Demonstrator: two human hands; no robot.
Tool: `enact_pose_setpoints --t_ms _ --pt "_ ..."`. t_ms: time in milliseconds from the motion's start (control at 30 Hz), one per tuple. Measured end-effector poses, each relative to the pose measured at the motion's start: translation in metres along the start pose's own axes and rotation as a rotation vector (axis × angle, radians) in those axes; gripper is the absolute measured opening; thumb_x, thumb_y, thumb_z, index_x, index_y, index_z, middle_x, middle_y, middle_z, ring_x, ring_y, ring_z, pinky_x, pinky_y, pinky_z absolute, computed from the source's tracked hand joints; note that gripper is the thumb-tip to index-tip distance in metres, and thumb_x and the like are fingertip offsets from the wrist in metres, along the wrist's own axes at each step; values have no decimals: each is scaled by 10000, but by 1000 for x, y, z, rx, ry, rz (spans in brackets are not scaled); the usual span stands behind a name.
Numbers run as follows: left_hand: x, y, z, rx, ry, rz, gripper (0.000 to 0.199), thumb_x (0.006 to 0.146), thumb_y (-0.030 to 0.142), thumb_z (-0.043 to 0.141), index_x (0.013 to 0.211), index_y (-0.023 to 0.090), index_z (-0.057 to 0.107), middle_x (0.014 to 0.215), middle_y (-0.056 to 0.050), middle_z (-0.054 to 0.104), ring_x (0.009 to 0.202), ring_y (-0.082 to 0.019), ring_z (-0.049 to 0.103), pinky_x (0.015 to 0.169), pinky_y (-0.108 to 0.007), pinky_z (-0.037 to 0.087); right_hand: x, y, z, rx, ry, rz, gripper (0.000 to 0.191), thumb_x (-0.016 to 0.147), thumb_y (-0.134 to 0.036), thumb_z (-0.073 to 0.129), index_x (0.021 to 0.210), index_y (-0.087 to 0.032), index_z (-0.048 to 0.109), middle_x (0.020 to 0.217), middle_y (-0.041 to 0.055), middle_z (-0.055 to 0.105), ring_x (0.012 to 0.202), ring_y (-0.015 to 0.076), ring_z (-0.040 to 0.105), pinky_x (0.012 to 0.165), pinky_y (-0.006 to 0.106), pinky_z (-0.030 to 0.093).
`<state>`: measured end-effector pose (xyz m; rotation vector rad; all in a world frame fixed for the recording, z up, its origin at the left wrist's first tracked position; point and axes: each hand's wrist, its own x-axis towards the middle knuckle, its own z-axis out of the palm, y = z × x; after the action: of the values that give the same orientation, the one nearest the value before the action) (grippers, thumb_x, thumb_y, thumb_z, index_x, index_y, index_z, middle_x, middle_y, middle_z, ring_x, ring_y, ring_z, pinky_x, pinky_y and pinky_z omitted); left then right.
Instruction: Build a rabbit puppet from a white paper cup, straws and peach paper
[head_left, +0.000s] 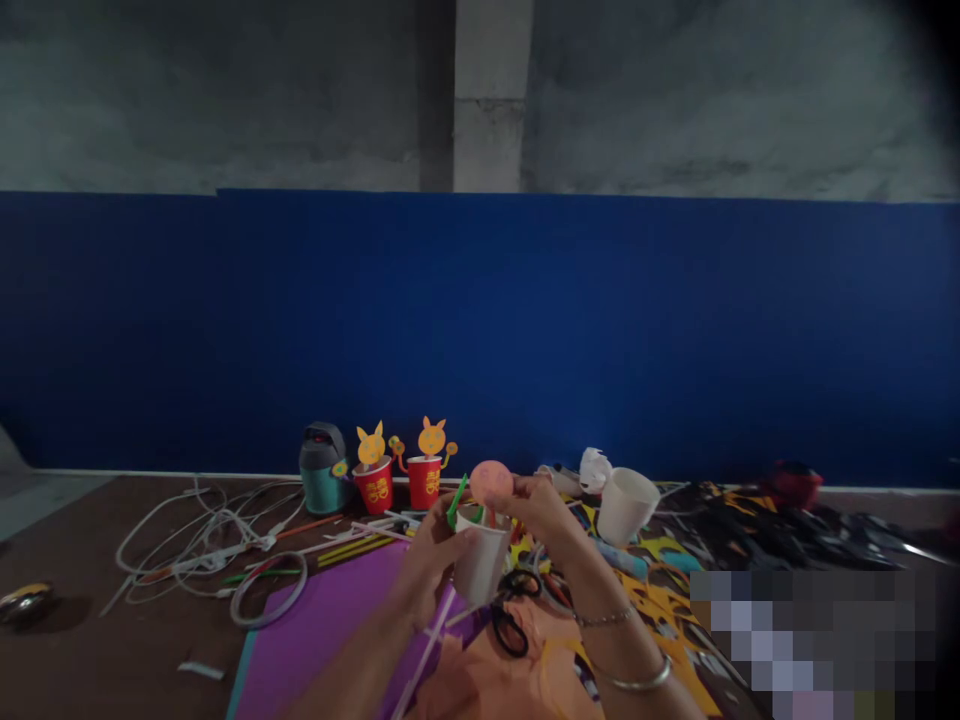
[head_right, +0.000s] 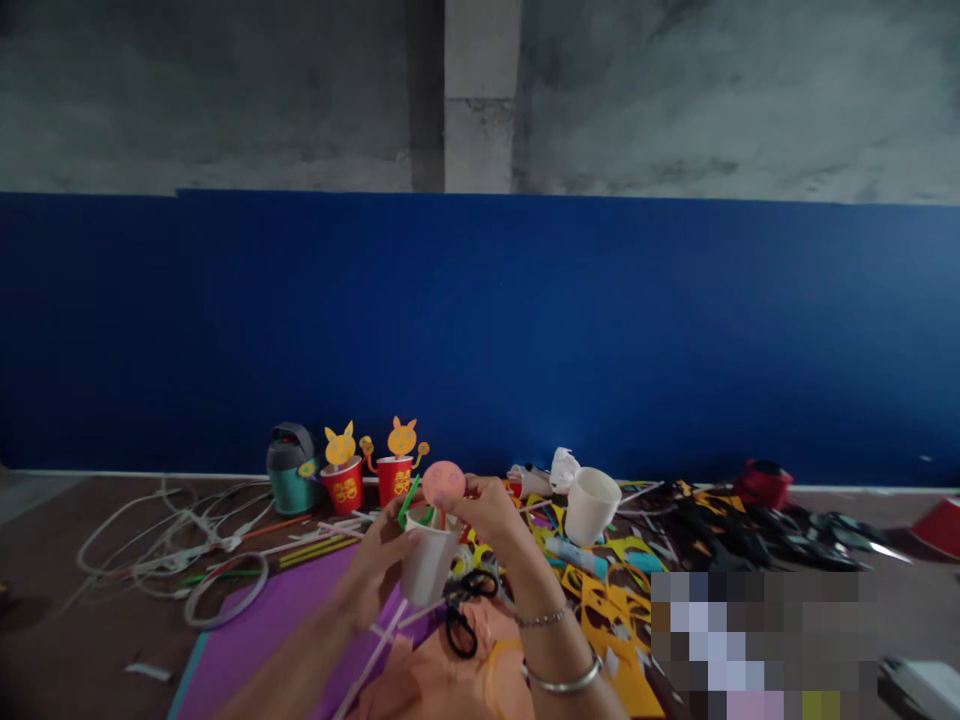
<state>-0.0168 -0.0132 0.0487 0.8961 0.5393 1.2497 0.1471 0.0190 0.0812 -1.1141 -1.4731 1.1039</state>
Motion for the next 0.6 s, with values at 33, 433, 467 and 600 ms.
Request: enact_pose_setpoints --t_ms 33,433,467,600 --pt "-1 0 0 -11 1 -9 511 613 235 822 1067 214 588 1023 -78 697 884 -265 677 793 -358 510 -1 0 0 15 -13 -25 403 608 -460 739 815 -115 765 818 81 711 630 189 607 462 237 429" --pt "6 -2 -6 -25 24 49 413 633 215 806 1006 203 630 997 -60 700 862 -213 671 740 -297 527 3 4 1 -14 -33 -53 482 708 -528 676 976 -128 699 754 48 681 622 174 596 522 258 461" --pt "6 -1 -7 -20 38 66 387 640 209 800 989 201 633 997 -54 700 870 -205 667 744 -287 526 3 3 2 27 -64 -67 509 718 -522 673 1056 -142 665 811 51 693 681 184 616 582 271 486" --pt "6 2 -5 -32 68 126 355 663 177 784 980 209 628 982 -36 710 878 -181 666 772 -269 518 -2 2 5 157 -270 -68 617 675 -453 743 1204 -194 559 1041 65 684 912 219 634 785 330 504"
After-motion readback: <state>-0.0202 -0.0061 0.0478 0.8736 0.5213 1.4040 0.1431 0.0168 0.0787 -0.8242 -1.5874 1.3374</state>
